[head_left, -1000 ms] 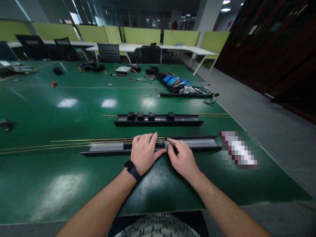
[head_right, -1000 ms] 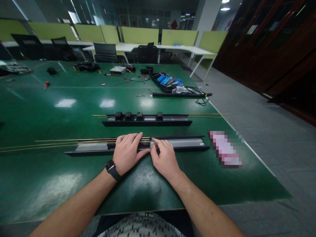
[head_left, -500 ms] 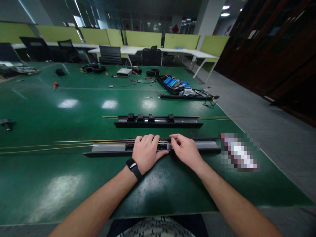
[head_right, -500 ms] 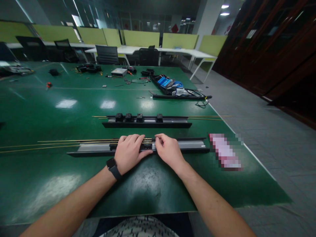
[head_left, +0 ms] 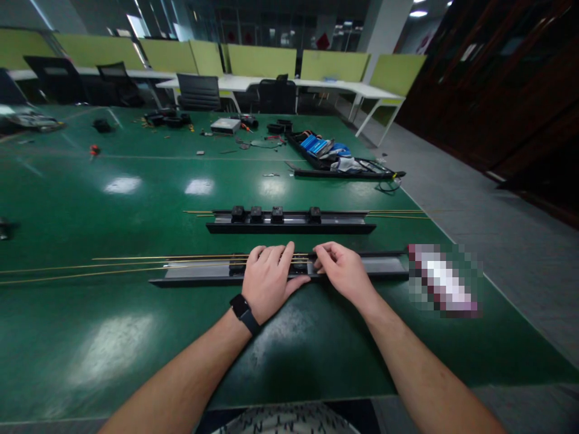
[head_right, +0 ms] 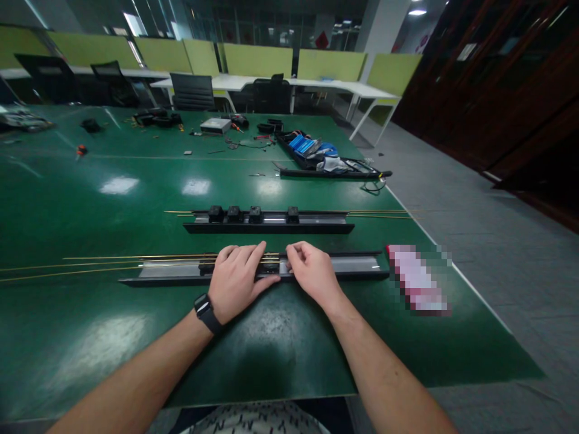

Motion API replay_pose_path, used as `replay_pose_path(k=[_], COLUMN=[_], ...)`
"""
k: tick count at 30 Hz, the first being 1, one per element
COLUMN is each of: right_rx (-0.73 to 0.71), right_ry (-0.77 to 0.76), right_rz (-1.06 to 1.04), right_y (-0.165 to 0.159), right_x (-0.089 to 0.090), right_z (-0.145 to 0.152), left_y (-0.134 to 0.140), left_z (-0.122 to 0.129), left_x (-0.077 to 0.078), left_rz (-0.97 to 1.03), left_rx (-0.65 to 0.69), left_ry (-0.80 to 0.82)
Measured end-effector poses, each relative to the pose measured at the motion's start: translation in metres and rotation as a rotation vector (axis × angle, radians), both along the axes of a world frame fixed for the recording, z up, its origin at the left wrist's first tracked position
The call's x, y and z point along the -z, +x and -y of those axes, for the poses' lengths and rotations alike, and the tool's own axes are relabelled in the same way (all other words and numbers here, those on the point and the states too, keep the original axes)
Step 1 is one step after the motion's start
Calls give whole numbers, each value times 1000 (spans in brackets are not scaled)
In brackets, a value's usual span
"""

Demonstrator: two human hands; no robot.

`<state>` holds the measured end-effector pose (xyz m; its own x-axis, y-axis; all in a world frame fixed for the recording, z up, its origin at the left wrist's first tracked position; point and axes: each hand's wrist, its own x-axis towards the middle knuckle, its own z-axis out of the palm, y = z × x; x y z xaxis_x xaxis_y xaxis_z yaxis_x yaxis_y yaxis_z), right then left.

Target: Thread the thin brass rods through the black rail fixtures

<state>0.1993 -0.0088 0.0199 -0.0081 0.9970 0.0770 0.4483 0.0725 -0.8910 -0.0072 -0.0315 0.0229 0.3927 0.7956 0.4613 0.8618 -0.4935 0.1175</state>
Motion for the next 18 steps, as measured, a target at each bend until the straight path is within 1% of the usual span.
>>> replay_pose_path(k=[5, 10, 14, 18], right_rx=[-17, -32, -43, -122], right_ry=[-22, 3, 26, 62], right_rz=[-32, -34, -13, 21], right_y=[2, 4, 5, 2], right_x=[1, -1, -4, -9], right_z=[-1, 0, 2, 6], left_y=[-5, -8, -8, -8], left_z=[2, 3, 5, 5], left_x=[2, 3, 3, 2], left_rz=[60, 79, 75, 62], left_rx=[20, -15, -43, -36], left_ry=[40, 50, 17, -4])
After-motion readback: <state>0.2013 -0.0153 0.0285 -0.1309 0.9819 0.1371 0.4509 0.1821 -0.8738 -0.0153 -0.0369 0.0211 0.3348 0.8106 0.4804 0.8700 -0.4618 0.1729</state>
